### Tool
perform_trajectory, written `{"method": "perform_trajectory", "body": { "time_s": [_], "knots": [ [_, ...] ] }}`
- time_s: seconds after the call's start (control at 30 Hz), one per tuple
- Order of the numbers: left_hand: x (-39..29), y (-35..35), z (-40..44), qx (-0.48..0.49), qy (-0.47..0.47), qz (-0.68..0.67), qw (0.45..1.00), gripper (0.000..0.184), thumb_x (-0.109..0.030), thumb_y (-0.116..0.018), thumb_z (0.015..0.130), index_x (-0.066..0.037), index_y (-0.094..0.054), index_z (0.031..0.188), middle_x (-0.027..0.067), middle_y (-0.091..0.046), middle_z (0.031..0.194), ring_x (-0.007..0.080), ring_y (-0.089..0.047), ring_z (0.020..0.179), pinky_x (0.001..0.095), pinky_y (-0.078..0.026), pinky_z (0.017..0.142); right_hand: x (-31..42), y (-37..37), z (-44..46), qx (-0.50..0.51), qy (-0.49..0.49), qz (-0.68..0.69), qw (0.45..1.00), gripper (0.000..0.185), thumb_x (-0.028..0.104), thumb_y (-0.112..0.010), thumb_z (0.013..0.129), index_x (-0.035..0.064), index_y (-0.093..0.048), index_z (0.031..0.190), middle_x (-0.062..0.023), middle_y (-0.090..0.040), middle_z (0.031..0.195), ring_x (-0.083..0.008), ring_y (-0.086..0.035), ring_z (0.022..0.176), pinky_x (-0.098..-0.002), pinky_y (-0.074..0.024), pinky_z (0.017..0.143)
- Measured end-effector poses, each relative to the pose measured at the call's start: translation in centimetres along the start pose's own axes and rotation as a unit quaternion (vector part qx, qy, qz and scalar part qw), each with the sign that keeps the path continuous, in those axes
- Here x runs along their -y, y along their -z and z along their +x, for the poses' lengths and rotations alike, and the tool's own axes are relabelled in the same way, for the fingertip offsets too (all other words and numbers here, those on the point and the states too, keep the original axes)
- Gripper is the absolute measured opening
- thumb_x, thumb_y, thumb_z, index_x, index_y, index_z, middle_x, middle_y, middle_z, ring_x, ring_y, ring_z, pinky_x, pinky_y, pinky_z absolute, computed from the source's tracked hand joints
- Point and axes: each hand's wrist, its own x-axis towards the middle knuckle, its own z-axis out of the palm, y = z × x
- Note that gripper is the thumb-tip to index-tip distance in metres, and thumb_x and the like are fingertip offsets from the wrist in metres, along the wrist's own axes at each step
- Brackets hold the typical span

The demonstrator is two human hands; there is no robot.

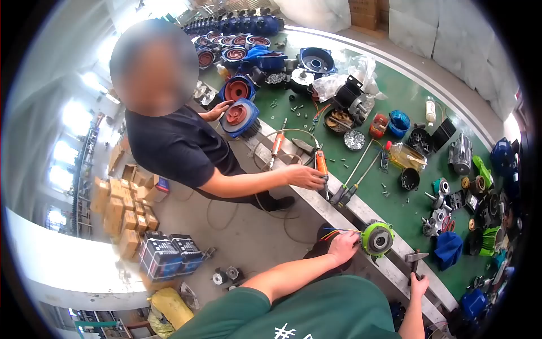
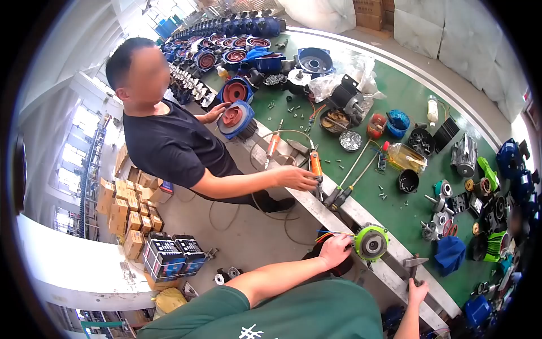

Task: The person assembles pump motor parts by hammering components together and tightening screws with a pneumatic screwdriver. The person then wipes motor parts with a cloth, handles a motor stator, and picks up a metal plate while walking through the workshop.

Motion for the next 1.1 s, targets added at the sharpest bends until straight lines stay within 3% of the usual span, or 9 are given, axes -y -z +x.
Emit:
{"method": "perform_trajectory", "body": {
  "time_s": [0.1,0.2,0.3,0.4,0.43,0.5,0.77,0.9,1.1],
  "knots": [
    [0.5,2.0,-1.2,-0.003,0.009,0.001,1.0,0.016,-0.016,-0.071,0.079,-0.007,-0.061,0.088,0.0122,-0.061,0.094,0.035,-0.065,0.083,0.0463,-0.053,0.072,1.0,-1.9,-2.9,0.031,0.072,0.029,0.997,0.043,0.024,-0.078,0.067,-0.0015,-0.062,0.097,-0.0216,-0.065,0.097,-0.0413,-0.062,0.102,-0.0474,-0.0491,0.092],
    [-0.4,0.7,-0.5,-0.004,0.026,-0.02,0.999,0.017,-0.017,-0.072,0.08,-0.008,-0.062,0.09,0.0122,-0.062,0.094,0.0364,-0.064,0.082,0.0468,-0.052,0.072,1.8,-0.6,-1.7,0.075,0.077,0.003,0.994,0.029,0.012,-0.068,0.069,0.0,-0.061,0.095,-0.0262,-0.068,0.093,-0.0447,-0.066,0.091,-0.0486,-0.0525,0.083],
    [-0.6,0.7,-0.6,-0.018,0.038,-0.068,0.997,0.016,-0.019,-0.071,0.08,-0.007,-0.064,0.089,0.0129,-0.063,0.096,0.0366,-0.065,0.082,0.0468,-0.053,0.073,2.5,-0.9,-1.1,0.094,0.125,0.059,0.986,0.027,0.013,-0.066,0.072,-0.0028,-0.059,0.093,-0.0261,-0.067,0.085,-0.0436,-0.065,0.085,-0.0476,-0.0518,0.079],
    [-0.4,0.3,-0.5,-0.01,0.076,-0.098,0.992,0.017,-0.021,-0.067,0.084,-0.005,-0.069,0.092,0.0154,-0.065,0.099,0.0364,-0.065,0.09,0.0442,-0.053,0.08,6.0,1.8,-2.3,0.187,-0.016,0.171,0.967,0.026,0.015,-0.063,0.075,-0.0051,-0.061,0.092,-0.0245,-0.065,0.078,-0.0381,-0.066,0.076,-0.047,-0.0505,0.075],
    [-0.4,0.2,-0.5,-0.003,0.097,-0.112,0.989,0.018,-0.02,-0.067,0.085,-0.005,-0.071,0.094,0.0162,-0.066,0.098,0.0354,-0.065,0.094,0.0424,-0.052,0.084,4.9,0.4,-1.7,0.074,0.118,0.119,0.983,0.026,0.017,-0.062,0.077,-0.0053,-0.061,0.091,-0.0229,-0.064,0.076,-0.0356,-0.066,0.075,-0.0469,-0.0502,0.073],
    [-0.4,0.0,-0.5,-0.006,0.119,-0.134,0.984,0.017,-0.018,-0.067,0.085,-0.005,-0.071,0.094,0.0168,-0.066,0.095,0.0349,-0.065,0.094,0.0422,-0.052,0.084,4.2,0.3,-0.8,0.109,0.075,0.128,0.983,0.028,0.019,-0.063,0.077,-0.0058,-0.061,0.091,-0.0235,-0.065,0.076,-0.0368,-0.066,0.076,-0.047,-0.05,0.075],
    [1.8,-2.4,-0.3,-0.001,0.185,-0.171,0.968,0.018,-0.019,-0.069,0.083,-0.003,-0.072,0.091,0.0149,-0.071,0.088,0.0298,-0.068,0.086,0.0402,-0.053,0.08,11.6,7.5,-8.9,0.125,0.145,0.34,0.921,0.031,0.027,-0.06,0.099,0.0053,-0.056,0.077,0.0031,-0.048,0.06,-0.0072,-0.045,0.053,-0.0275,-0.0355,0.049],
    [1.3,-1.8,-0.1,0.01,0.214,-0.187,0.959,0.019,-0.019,-0.07,0.083,-0.002,-0.073,0.092,0.0127,-0.072,0.084,0.0249,-0.07,0.08,0.0369,-0.054,0.077,16.3,9.6,-11.5,0.105,0.259,0.289,0.916,0.029,0.027,-0.065,0.094,0.0005,-0.06,0.085,-0.0115,-0.055,0.06,-0.019,-0.051,0.053,-0.0369,-0.0424,0.053],
    [0.7,-1.1,0.1,0.026,0.226,-0.187,0.956,0.02,-0.019,-0.071,0.083,-0.002,-0.073,0.094,0.0113,-0.073,0.083,0.0225,-0.07,0.078,0.0352,-0.054,0.077,21.0,8.9,-12.3,0.182,0.311,0.18,0.915,0.037,0.039,-0.062,0.095,0.0027,-0.059,0.088,-0.0206,-0.063,0.071,-0.0404,-0.062,0.066,-0.0473,-0.0479,0.061]
  ]
}}
